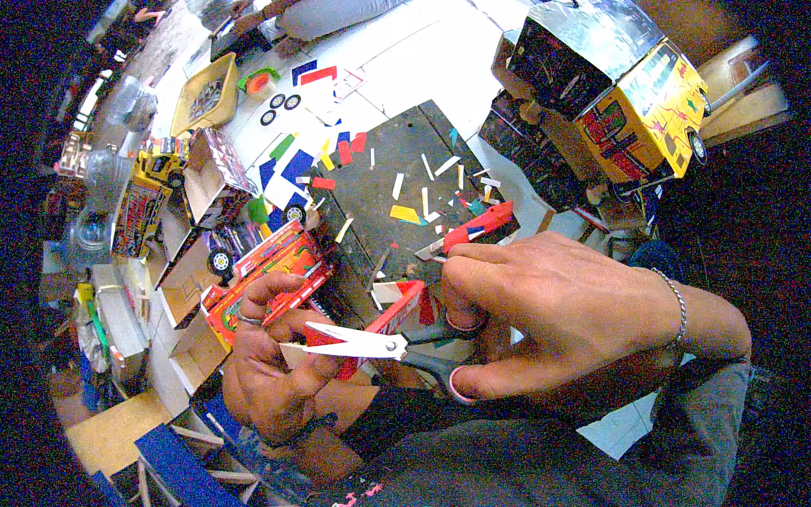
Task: The person uses scissors to cut a red printed cardboard strip into smaller pieces. They trim edges and separate sections, then fold and assemble the cut pieces into a small box-like structure.
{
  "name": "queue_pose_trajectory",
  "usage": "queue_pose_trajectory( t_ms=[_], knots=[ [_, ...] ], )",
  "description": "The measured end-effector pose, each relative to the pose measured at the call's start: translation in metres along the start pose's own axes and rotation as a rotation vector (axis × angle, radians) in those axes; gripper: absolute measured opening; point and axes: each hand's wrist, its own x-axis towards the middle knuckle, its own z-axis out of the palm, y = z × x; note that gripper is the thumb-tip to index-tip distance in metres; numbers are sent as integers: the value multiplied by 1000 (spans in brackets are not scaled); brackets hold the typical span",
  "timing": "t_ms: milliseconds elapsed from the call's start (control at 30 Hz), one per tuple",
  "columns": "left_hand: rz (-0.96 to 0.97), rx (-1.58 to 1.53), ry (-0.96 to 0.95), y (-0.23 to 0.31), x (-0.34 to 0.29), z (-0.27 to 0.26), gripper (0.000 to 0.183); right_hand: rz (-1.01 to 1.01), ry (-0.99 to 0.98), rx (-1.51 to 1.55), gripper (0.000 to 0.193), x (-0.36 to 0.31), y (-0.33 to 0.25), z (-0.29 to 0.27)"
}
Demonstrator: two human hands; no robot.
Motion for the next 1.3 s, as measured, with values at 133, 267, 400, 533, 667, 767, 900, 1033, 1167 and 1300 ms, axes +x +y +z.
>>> queue_pose_trajectory(
  t_ms=[133,267,400,533,667,767,900,1033,1167,1300],
  knots=[
    [8,3,17,-1,0,1,76,-28,16,41,40,0,0,0],
    [52,-24,-17,-2,1,1,74,7,-25,20,44,-1,1,0],
    [51,-76,12,-3,0,3,73,-13,-23,30,45,-1,1,-1],
    [53,-40,-27,-1,2,2,72,0,-17,35,45,-2,0,-1],
    [18,-75,-22,1,1,2,72,14,-27,22,45,-1,-1,-2],
    [22,-70,-18,2,0,3,72,6,-26,15,43,-1,-1,-3],
    [37,-45,-21,2,2,4,72,62,-36,40,39,-4,-1,-2],
    [23,47,9,4,2,6,69,37,46,78,37,0,6,-2],
    [-18,58,29,8,0,7,66,171,201,219,44,-5,11,-7],
    [91,19,35,4,2,9,61,141,485,526,53,-3,21,-5]
  ],
)
